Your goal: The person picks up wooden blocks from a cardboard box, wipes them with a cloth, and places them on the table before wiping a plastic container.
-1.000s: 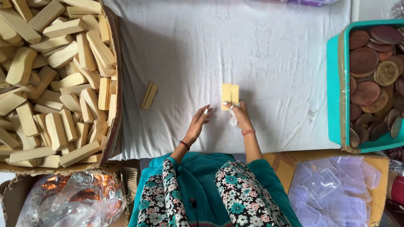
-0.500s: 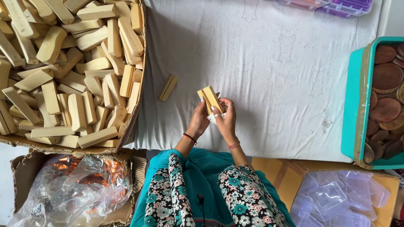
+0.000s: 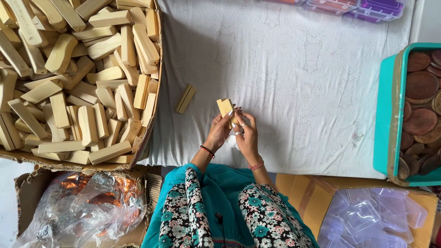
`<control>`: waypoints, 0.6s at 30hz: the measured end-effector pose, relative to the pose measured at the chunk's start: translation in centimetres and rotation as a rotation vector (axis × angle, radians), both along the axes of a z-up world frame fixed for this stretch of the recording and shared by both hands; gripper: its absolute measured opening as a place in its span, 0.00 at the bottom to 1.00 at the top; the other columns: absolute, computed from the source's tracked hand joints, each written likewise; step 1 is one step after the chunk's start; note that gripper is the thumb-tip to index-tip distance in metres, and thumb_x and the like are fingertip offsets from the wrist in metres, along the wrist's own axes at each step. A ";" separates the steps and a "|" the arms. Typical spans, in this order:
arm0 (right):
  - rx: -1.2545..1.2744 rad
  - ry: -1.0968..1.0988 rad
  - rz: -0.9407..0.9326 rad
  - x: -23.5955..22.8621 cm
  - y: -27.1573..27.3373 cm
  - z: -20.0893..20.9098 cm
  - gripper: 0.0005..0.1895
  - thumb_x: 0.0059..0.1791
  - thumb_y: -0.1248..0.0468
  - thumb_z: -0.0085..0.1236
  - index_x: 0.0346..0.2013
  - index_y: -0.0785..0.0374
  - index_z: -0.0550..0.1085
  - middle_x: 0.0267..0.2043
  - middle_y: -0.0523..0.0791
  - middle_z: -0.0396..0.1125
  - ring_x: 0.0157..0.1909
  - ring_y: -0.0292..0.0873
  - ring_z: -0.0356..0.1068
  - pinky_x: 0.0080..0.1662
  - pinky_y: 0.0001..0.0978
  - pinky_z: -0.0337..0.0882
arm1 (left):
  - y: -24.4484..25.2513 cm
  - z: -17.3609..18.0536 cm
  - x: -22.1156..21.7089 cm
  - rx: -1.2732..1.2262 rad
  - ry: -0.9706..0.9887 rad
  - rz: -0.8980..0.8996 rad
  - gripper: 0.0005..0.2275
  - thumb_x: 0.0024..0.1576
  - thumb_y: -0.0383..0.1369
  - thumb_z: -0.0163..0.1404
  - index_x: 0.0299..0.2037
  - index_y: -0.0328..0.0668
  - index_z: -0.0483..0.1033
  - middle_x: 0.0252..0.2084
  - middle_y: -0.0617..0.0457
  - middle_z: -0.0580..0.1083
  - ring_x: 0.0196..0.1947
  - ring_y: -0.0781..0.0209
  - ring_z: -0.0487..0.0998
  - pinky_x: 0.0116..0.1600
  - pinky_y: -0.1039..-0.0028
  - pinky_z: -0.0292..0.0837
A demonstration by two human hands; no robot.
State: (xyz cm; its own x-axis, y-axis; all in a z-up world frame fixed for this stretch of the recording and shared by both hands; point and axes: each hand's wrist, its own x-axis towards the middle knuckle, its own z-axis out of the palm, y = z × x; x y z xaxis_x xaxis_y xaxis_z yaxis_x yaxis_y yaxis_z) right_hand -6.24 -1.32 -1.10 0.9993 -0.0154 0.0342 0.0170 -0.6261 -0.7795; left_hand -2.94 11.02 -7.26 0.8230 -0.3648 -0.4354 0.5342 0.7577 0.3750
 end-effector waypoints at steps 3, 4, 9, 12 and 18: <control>0.070 0.025 -0.048 0.2 -0.1 1.1 0.23 0.54 0.68 0.55 0.66 0.61 0.70 0.58 0.50 0.63 0.52 0.43 0.69 0.39 0.29 0.73 | 0.0 -4.7 0.5 0.374 -0.125 -0.008 0.14 0.65 0.34 0.53 0.56 0.32 0.73 0.50 0.47 0.80 0.47 0.62 0.80 0.47 0.71 0.77; 0.073 0.024 -0.049 -0.1 -0.6 0.9 0.23 0.54 0.68 0.55 0.66 0.61 0.70 0.58 0.50 0.63 0.52 0.43 0.69 0.39 0.29 0.73 | 0.6 -2.7 2.0 0.376 -0.127 -0.009 0.14 0.65 0.34 0.53 0.56 0.32 0.73 0.50 0.47 0.80 0.47 0.62 0.80 0.47 0.71 0.77; 0.196 0.150 -0.227 -1.5 -3.6 -1.5 0.16 0.52 0.69 0.57 0.55 0.63 0.76 0.48 0.42 0.69 0.28 0.30 0.58 0.33 0.23 0.65 | 2.9 2.8 8.8 1.506 -0.534 0.054 0.20 0.54 0.27 0.59 0.57 0.32 0.71 0.49 0.39 0.73 0.46 0.48 0.77 0.49 0.63 0.77; 0.244 0.195 -0.263 -2.9 -4.5 -2.1 0.15 0.52 0.69 0.57 0.53 0.64 0.77 0.45 0.41 0.71 0.27 0.28 0.55 0.32 0.21 0.64 | 2.8 -0.2 12.3 1.830 -0.725 0.081 0.19 0.53 0.24 0.57 0.56 0.35 0.72 0.50 0.39 0.71 0.48 0.41 0.73 0.52 0.58 0.73; 0.300 0.222 -0.255 -7.0 -6.6 -2.4 0.13 0.52 0.68 0.57 0.52 0.66 0.77 0.42 0.42 0.73 0.26 0.27 0.53 0.30 0.20 0.61 | 3.2 -5.7 16.8 2.213 -0.725 -0.104 0.14 0.56 0.24 0.61 0.51 0.43 0.76 0.47 0.48 0.71 0.52 0.47 0.74 0.60 0.56 0.70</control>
State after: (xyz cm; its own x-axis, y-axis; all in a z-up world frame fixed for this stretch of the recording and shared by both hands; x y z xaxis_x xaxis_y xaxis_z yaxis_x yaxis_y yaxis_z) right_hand -13.22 -7.91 -3.47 0.9451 -0.2382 -0.2239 -0.2963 -0.3346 -0.8946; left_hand 13.82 14.19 -12.96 0.9852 0.0442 0.1658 -0.0195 -0.9313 0.3638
